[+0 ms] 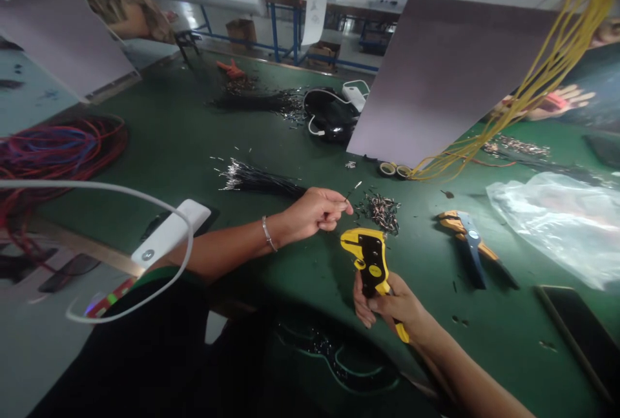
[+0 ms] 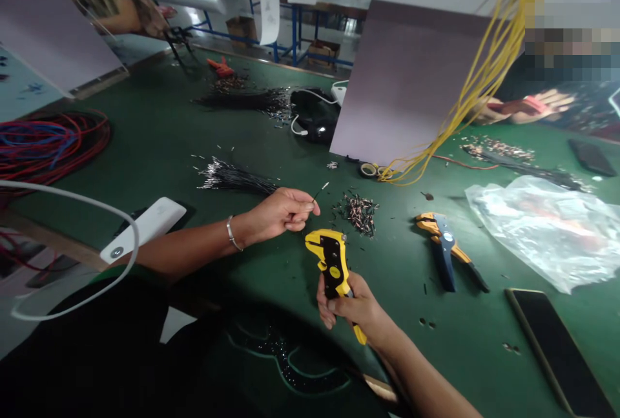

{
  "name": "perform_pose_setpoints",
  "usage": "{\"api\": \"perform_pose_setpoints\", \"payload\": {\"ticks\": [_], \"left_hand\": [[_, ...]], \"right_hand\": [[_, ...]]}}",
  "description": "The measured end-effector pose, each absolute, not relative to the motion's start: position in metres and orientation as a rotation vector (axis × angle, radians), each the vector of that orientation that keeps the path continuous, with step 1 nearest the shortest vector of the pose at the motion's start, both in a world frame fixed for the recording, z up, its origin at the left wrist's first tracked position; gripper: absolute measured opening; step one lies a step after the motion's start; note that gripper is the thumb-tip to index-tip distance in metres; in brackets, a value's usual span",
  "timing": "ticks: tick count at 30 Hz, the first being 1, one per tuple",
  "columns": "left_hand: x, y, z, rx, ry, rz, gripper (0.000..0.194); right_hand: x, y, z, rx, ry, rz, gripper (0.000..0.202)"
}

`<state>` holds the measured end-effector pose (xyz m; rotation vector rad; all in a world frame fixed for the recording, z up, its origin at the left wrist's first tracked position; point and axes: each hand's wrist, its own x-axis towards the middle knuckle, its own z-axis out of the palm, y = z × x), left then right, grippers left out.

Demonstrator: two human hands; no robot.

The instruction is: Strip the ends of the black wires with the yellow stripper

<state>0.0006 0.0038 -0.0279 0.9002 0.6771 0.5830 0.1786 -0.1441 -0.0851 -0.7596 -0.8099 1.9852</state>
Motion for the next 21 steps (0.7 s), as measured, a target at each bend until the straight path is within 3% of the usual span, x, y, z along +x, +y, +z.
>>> {"api": "perform_pose_setpoints", "payload": {"ticks": [21], "left_hand": [[-0.003,0.017,-0.034,0.94,0.679,0.682,0.013]], "right_hand": [[0.181,-0.146,-0.083,-0.968,-0.801,1.844,0.018]]}}
